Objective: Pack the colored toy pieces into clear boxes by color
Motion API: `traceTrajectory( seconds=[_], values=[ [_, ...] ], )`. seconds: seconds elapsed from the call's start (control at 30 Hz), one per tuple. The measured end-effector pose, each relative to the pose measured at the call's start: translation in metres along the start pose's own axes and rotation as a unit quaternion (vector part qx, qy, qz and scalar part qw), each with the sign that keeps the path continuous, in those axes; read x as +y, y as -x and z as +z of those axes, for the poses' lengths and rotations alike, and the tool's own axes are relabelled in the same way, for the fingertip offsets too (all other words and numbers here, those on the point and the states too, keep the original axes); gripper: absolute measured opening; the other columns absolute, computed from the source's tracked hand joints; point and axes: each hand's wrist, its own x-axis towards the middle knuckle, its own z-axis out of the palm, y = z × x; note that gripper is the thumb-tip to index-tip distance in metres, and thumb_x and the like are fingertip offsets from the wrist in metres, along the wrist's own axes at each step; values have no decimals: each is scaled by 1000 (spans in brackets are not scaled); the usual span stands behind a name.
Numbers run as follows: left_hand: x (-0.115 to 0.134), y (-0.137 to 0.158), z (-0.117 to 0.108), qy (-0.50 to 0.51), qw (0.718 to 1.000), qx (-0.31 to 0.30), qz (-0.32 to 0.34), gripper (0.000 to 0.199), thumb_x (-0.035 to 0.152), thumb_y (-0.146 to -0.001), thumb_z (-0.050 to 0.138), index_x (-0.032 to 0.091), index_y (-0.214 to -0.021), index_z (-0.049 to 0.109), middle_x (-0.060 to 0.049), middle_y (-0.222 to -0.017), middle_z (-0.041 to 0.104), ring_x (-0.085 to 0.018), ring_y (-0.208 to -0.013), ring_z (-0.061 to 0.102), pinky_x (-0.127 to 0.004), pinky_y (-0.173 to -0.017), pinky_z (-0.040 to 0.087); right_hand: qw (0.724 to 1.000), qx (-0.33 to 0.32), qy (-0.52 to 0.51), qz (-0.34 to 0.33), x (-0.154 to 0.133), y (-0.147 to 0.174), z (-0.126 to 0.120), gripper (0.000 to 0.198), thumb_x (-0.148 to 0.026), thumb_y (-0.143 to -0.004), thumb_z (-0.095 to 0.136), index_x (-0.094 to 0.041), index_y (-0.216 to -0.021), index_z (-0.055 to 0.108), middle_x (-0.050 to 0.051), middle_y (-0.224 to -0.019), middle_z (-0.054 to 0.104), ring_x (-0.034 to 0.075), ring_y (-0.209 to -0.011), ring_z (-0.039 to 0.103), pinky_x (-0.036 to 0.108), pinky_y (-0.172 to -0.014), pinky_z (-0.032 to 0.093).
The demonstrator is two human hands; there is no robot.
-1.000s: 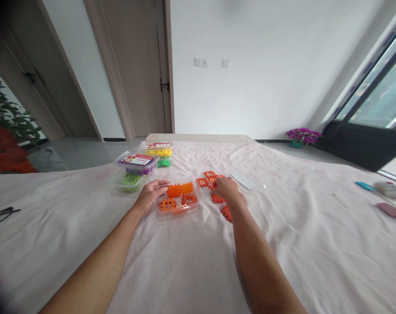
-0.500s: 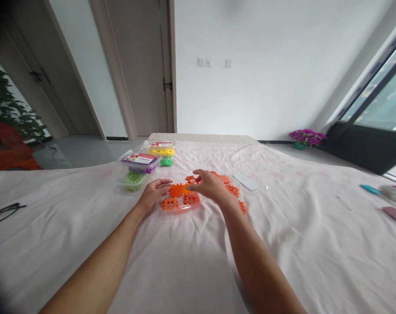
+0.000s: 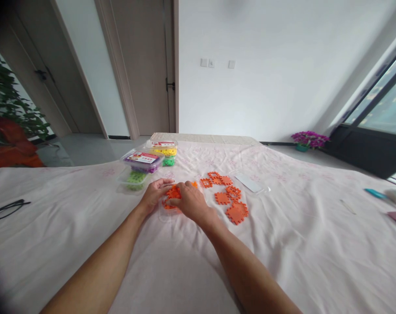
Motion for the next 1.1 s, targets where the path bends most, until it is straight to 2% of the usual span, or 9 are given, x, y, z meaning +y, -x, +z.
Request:
traceTrajectory(
  seconds=[0.17, 0.3, 0.4, 0.53, 0.73, 0.83, 0.93, 1.03, 1.1],
  values=[
    [-1, -1, -2, -11, 1000, -3, 7, 40, 28, -63, 77, 12, -98, 67, -10, -90, 72, -19, -81, 67, -29, -75, 50, 1000, -18, -20, -10, 6, -3, 1, 41, -39, -79, 69, -20, -114, 61, 7, -101, 63, 18, -89, 61, 25, -75, 41],
    [1, 1, -1, -15, 1000, -3, 1, 40, 27, -63, 76, 12, -99, 67, -10, -91, 73, -19, -80, 66, -29, -75, 50, 999, -32, -22, -16, 8, -5, 2, 30, -25, -78, 65, -21, -108, 65, 5, -95, 68, 16, -84, 63, 23, -70, 40],
    [1, 1, -1, -18, 1000, -5, -4, 40, 26, -63, 75, 12, -100, 67, -9, -90, 73, -18, -80, 66, -29, -77, 50, 998, -47, -26, -15, 7, -4, 0, 28, -25, -79, 61, -22, -107, 66, 3, -88, 70, 16, -78, 64, 23, -65, 39],
    [1, 1, -2, -5, 1000, -8, -6, 40, 25, -63, 75, 13, -99, 67, -10, -90, 73, -19, -80, 67, -30, -77, 50, 999, -35, -33, -4, 5, -2, -6, 30, -26, -81, 58, -23, -110, 66, 2, -90, 73, 16, -80, 65, 23, -68, 41],
    [2, 1, -2, -15, 1000, -9, 7, 40, 22, -61, 73, 11, -99, 67, -10, -91, 73, -19, -80, 66, -29, -76, 49, 996, -55, -68, -32, 3, -3, -7, 21, -27, -85, 54, -22, -94, 72, 1, -90, 74, 15, -80, 65, 22, -69, 43],
    [3, 1, -1, -16, 1000, -7, 4, 40, 23, -61, 73, 11, -100, 67, -10, -92, 73, -18, -79, 65, -29, -75, 49, 995, -44, -85, -37, 9, -6, -10, 22, -26, -84, 55, -22, -96, 73, 1, -91, 74, 15, -80, 66, 22, -71, 44],
    [2, 1, 0, -12, 1000, 1, 3, 38, 23, -62, 73, 11, -98, 67, -10, -93, 72, -18, -80, 65, -28, -75, 49, 998, 7, -61, -2, 25, -11, -22, 26, -27, -86, 52, -23, -102, 72, 2, -95, 74, 16, -84, 66, 24, -73, 45],
    [0, 0, 0, -14, 1000, 7, 1, 35, 21, -63, 72, 13, -97, 69, -10, -94, 73, -18, -84, 66, -28, -76, 50, 993, 71, 18, 91, 51, -13, -42, 30, -29, -87, 51, -24, -110, 69, 5, -102, 72, 20, -92, 66, 28, -77, 45],
    [-3, -1, -1, -22, 1000, 7, 1, 34, 22, -65, 72, 14, -97, 69, -9, -95, 73, -18, -85, 67, -28, -77, 50, 983, 66, 73, 155, 72, -11, -54, 32, -28, -85, 52, -23, -113, 68, 8, -105, 71, 23, -96, 65, 30, -78, 45]
  ],
)
